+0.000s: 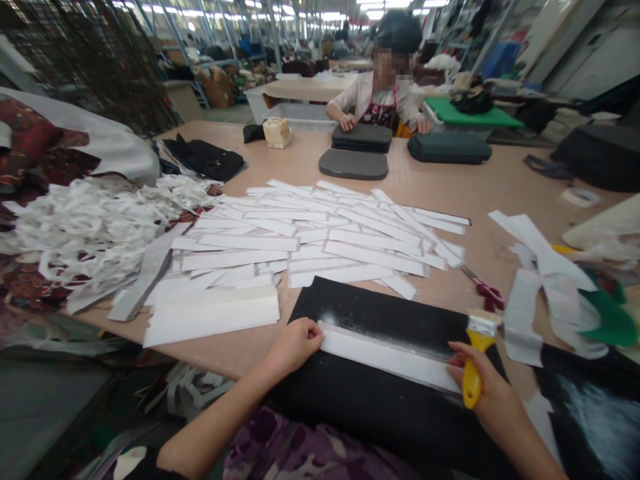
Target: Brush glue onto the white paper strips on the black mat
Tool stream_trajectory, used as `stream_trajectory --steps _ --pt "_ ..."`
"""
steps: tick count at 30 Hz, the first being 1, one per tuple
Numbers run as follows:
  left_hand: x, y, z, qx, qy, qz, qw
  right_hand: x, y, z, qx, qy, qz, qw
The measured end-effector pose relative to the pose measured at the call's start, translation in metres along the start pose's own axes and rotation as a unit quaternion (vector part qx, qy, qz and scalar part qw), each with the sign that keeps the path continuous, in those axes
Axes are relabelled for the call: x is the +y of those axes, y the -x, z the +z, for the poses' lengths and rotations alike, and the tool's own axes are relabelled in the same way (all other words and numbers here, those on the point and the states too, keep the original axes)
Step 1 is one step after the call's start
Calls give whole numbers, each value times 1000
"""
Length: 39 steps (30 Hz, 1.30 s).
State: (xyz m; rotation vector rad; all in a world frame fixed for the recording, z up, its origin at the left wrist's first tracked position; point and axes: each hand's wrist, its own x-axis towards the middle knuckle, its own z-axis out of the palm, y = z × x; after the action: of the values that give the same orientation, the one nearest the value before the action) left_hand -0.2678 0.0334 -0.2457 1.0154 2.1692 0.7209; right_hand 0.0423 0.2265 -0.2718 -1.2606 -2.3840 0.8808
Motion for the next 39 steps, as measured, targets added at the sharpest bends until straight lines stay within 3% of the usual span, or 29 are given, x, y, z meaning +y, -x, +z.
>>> stream_trajectory --steps 9,17,31,39 --pt "3 4 4 22 -57 20 998 -3 11 7 71 37 -68 994" --pt "-8 -2 8 -7 -123 20 992 -13 21 12 130 47 -70 988" --pt "-16 -7 7 -1 -123 22 992 -11 24 17 127 91 -99 983" --pt "-20 -7 11 2 -164 37 986 -25 27 17 114 238 -128 956"
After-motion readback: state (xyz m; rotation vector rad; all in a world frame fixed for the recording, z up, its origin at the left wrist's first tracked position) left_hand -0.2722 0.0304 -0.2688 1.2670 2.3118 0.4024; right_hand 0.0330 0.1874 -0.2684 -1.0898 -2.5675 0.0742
